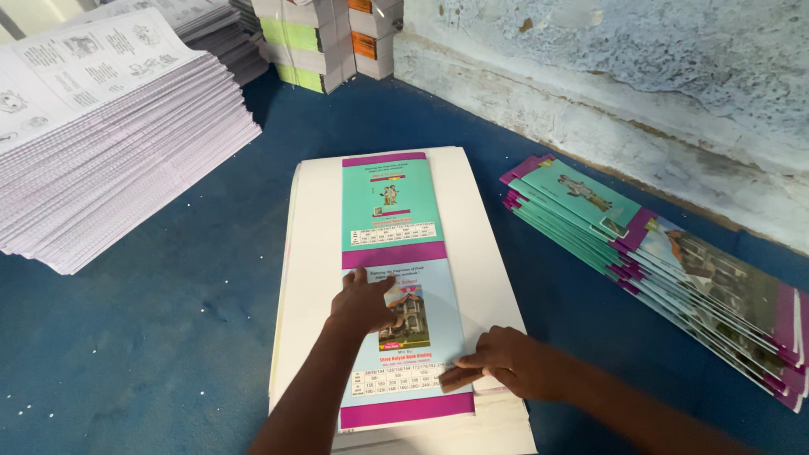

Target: The person repeatedly folds printed sheets in half and places them into a growing stack on the floor. The task involves handling one sheet at a time from a larger pile and stacking the folded results.

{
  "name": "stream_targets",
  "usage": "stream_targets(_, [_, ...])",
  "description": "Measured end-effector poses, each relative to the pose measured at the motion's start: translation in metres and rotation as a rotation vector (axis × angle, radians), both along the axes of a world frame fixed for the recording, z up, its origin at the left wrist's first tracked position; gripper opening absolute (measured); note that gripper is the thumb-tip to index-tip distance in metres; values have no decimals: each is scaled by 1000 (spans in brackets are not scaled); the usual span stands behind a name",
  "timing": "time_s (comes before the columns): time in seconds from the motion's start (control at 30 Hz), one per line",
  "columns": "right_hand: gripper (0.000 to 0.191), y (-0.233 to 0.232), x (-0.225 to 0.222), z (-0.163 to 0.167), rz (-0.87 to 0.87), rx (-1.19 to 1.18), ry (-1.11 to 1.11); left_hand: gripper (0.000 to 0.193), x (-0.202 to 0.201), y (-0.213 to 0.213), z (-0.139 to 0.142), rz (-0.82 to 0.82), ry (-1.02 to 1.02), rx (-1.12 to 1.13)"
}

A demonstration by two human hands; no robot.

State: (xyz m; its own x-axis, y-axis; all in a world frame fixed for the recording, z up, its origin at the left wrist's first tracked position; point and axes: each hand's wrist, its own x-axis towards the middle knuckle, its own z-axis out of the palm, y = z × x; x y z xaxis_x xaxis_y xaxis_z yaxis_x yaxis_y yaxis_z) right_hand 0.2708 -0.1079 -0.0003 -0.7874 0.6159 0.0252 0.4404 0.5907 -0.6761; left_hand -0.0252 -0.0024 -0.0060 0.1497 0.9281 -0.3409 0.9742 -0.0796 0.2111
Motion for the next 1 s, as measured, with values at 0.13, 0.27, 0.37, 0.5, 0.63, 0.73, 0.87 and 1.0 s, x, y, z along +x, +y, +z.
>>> stream_targets(0.13, [54, -4, 2, -1, 47, 48, 35, 96, -2, -1, 0, 4, -5, -7])
stream_targets(0.27, [52, -4, 6, -12, -2, 50, -86, 98, -2, -2, 1, 16, -21, -8])
stream_targets(0.37, [55, -2, 12, -22, 12, 25, 70, 97, -2, -2, 2, 19, -14, -18])
stream_targets(0.5, [44, 15, 22, -29, -281, -131, 52, 96, -3, -2, 2, 20, -22, -21])
stream_targets(0.63, [49, 42, 41, -28, -719, -346, 204, 95, -4, -2, 1, 30, -36, -21])
stream_targets(0.73, [51, 59, 53, -35, -993, -383, 263, 95, -5, -5, 0, 39, -63, -6])
stream_targets(0.87, [48, 68, 80, -66, -1258, -538, 193, 94, -5, -8, 2, 44, -100, 27])
stream_targets(1.0, [44, 69, 97, -105, -1261, -476, -41, 91, -7, -10, -1, 79, -77, 7])
